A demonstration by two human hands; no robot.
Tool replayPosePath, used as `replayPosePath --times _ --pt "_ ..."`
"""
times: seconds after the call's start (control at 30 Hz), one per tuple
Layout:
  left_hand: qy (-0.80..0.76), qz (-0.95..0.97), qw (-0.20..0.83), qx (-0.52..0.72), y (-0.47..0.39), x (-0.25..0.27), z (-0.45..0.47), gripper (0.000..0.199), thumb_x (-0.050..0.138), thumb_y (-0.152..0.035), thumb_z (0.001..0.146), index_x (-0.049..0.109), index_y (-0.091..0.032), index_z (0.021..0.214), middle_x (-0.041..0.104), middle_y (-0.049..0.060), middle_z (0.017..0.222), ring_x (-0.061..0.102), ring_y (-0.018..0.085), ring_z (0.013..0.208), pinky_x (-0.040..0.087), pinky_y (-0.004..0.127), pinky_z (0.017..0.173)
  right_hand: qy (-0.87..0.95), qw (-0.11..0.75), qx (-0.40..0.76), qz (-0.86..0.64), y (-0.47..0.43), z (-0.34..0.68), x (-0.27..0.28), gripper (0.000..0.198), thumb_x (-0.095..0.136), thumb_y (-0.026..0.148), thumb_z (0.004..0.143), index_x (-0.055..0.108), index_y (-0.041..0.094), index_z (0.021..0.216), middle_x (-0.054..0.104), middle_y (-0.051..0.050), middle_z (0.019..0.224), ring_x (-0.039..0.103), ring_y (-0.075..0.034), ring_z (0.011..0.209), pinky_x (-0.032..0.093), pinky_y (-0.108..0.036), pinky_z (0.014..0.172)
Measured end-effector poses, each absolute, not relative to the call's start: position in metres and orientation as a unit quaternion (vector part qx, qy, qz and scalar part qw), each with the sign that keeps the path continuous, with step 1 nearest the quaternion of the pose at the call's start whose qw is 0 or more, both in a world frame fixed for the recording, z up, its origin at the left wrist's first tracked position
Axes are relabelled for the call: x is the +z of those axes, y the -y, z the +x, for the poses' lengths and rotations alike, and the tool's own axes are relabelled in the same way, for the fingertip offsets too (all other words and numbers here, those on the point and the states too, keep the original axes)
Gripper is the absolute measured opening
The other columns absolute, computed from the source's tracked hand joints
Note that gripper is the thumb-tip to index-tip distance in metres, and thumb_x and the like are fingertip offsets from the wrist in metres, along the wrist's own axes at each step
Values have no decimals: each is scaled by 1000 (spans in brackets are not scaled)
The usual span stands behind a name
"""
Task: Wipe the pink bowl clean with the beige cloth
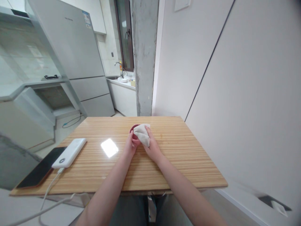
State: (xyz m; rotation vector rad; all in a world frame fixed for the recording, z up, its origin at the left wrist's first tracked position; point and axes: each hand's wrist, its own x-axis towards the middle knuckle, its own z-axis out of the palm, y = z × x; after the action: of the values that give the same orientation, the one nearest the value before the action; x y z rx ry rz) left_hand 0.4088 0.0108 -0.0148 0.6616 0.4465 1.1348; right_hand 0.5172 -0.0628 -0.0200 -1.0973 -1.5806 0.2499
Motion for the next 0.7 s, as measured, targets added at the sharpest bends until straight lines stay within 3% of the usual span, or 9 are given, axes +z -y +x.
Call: replayPosePath --times 0.1,0.2,0.33,0.53,0.7 --pt "-197 320 803 463 -8 -13 408 40 53 -39 85 58 -18 119 66 7 115 60 19 106 51 26 84 645 589 90 -478 63 520 -22 47 50 18 83 51 22 129 26 -4 151 19 -24 141 15 -42 117" --pt "-195 322 844 382 -2 -13 409 46 47 -48 87 59 -17 118 64 10 118 59 23 110 51 32 87 559 667 102 -482 60 532 -24 55 47 14 79 43 19 134 41 -8 142 39 -23 130 27 -43 112" --pt "-229 332 851 337 4 -14 413 37 57 -35 84 59 -20 117 64 7 118 58 23 112 48 35 94 529 677 137 -494 55 544 -26 53 44 11 76 51 18 128 58 -8 125 54 -23 116 39 -41 105" --pt "-205 338 778 488 -4 -15 413 41 59 -34 81 57 -19 120 64 7 118 59 21 108 50 31 89 632 598 81 -486 60 531 -22 54 46 15 82 42 20 136 43 -7 142 29 -23 137 24 -43 114" --pt "-252 326 743 528 -11 -14 404 44 61 -38 79 58 -15 117 69 9 105 64 17 96 52 24 78 716 520 49 -462 66 515 -16 45 45 15 85 52 23 129 43 -3 142 12 -23 142 14 -48 116"
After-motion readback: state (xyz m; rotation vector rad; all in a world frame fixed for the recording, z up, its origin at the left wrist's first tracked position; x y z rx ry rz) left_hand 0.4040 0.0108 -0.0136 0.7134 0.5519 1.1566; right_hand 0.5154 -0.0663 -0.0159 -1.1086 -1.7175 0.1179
